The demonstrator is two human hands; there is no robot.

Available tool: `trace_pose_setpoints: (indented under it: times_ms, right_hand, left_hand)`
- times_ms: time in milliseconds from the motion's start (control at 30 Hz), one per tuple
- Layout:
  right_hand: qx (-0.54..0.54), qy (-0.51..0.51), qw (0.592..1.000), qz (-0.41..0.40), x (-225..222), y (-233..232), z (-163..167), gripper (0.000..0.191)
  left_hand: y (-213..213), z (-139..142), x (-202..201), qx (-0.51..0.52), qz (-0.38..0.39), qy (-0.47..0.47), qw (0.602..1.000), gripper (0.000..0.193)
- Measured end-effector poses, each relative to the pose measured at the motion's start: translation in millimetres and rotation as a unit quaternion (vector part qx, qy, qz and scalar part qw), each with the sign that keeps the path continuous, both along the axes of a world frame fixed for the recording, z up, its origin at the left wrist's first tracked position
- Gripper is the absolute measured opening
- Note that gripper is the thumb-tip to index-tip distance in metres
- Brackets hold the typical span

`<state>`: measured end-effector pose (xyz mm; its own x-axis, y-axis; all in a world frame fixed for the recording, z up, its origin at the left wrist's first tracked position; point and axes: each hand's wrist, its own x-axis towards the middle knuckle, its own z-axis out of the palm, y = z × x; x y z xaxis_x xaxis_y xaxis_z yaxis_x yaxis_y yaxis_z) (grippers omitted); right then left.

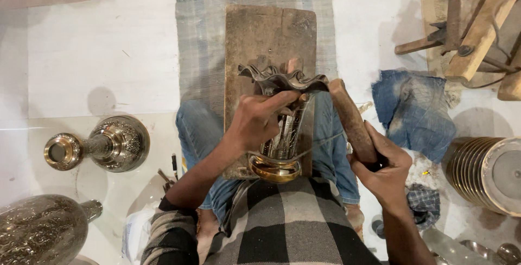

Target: The person uses a wooden mallet and a metal punch to emboss a decorative pattern onto a silver-colored metal vase. They repeatedly strike the punch against the vase's surface while rotating the vase to work on different sections.

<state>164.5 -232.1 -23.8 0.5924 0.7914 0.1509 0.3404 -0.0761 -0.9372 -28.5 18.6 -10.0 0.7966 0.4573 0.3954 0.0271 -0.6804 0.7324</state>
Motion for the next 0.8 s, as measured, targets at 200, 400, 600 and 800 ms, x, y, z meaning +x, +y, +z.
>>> trace_pose_setpoints:
  times_ms: [200,400,600,800]
  right_hand:
    - [0.028,0.028,0.999,0.014,3,5,23,0.069]
    - [-0.025,-0.175,0.984,0.031,8,20,69,0.064]
    - [-0.058,-0.279,0.957,0.061,12,43,102,0.065]
    - [-0.041,-0.187,0.978,0.084,4,53,117,0.069]
  left_hand:
    - [16,0,-1,-0.001,-0.062,-0.024,0.998,0.061]
    - [19,-14,-2,-0.02,-0.055,-0.03,0.998,0.06]
    - [10,-30,-9,-0.035,-0.017,-0.026,0.999,0.059]
    - [-2,-31,-12,-0.052,0.055,-0.054,0.996,0.053]
